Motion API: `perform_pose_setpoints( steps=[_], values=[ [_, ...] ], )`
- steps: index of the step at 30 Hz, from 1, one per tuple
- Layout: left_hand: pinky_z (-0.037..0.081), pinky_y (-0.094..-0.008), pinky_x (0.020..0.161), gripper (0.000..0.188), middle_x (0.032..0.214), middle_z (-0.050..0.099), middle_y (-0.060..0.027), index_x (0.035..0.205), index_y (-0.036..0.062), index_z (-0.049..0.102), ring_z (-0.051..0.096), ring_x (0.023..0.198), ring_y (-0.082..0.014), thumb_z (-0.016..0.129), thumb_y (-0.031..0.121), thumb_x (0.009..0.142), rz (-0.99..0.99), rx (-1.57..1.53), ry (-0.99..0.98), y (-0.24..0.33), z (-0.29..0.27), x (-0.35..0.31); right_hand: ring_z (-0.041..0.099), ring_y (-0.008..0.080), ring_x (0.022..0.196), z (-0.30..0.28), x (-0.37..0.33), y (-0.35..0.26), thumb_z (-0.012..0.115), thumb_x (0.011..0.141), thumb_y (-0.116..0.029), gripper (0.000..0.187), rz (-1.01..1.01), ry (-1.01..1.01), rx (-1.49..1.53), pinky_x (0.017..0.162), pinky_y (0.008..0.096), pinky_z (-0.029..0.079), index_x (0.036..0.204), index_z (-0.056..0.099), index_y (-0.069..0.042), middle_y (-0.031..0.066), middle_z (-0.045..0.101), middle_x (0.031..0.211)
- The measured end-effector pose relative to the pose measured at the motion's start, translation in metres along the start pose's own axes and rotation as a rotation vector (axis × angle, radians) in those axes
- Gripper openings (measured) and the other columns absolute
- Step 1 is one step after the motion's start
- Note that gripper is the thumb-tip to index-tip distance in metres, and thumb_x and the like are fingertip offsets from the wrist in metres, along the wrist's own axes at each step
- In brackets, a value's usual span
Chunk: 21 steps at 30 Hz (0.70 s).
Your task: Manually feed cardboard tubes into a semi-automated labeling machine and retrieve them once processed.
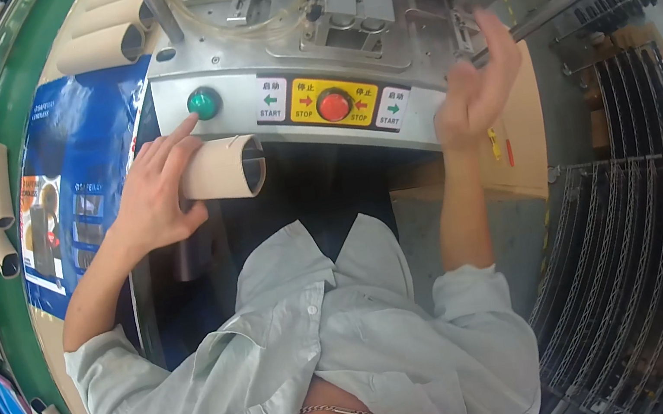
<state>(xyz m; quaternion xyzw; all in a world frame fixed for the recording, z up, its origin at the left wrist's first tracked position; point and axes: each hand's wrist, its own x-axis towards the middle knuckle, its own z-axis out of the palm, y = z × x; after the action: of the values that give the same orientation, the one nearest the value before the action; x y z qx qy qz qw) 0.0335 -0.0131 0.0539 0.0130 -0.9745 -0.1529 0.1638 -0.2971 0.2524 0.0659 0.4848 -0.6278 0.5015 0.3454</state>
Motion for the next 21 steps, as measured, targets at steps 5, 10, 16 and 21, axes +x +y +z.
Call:
perform_pose_setpoints(
  steps=[5,10,16,21],
  values=[
    [0.051,-0.0434,0.105,0.075,0.161,0.057,-0.0171,0.133,0.0063,0.058,0.064,0.120,-0.0376,0.081,0.009,0.062,-0.008,0.014,-0.004,-0.009,0.015,-0.004,0.054,0.0370,0.135,0.002,-0.048,0.008,0.057,0.098,-0.012,0.049,0.006,0.013,-0.136,0.119,0.0469,0.040,0.145,0.059,0.002,0.0208,0.058,0.149],
    [0.051,-0.0441,0.106,0.075,0.152,0.062,-0.0154,0.132,0.0054,0.059,0.064,0.119,-0.0345,0.084,0.009,0.062,0.042,0.033,0.129,-0.010,0.024,-0.005,0.066,0.0284,0.114,0.002,-0.070,-0.017,0.053,0.098,-0.003,0.037,0.165,-0.017,0.102,0.105,0.0369,0.050,0.132,0.067,0.002,0.0174,0.071,0.130],
    [0.052,-0.0460,0.105,0.080,0.143,0.066,-0.0131,0.133,0.0083,0.058,0.063,0.121,-0.0346,0.090,0.005,0.060,0.085,0.036,0.232,-0.016,0.031,-0.007,0.075,0.0197,0.092,0.054,-0.080,-0.122,0.072,0.098,-0.002,0.035,0.837,-0.538,0.641,0.085,0.0291,0.057,0.133,0.073,0.000,0.0132,0.082,0.108],
    [0.052,-0.0461,0.105,0.081,0.138,0.067,-0.0120,0.134,0.0083,0.057,0.063,0.121,-0.0346,0.092,0.003,0.060,0.086,0.049,0.207,-0.012,0.026,-0.005,0.077,0.0228,0.090,0.098,-0.100,-0.131,0.072,0.098,-0.002,0.032,0.861,-0.462,0.651,0.083,0.0299,0.059,0.128,0.074,0.007,0.0182,0.082,0.111]
  ],
)
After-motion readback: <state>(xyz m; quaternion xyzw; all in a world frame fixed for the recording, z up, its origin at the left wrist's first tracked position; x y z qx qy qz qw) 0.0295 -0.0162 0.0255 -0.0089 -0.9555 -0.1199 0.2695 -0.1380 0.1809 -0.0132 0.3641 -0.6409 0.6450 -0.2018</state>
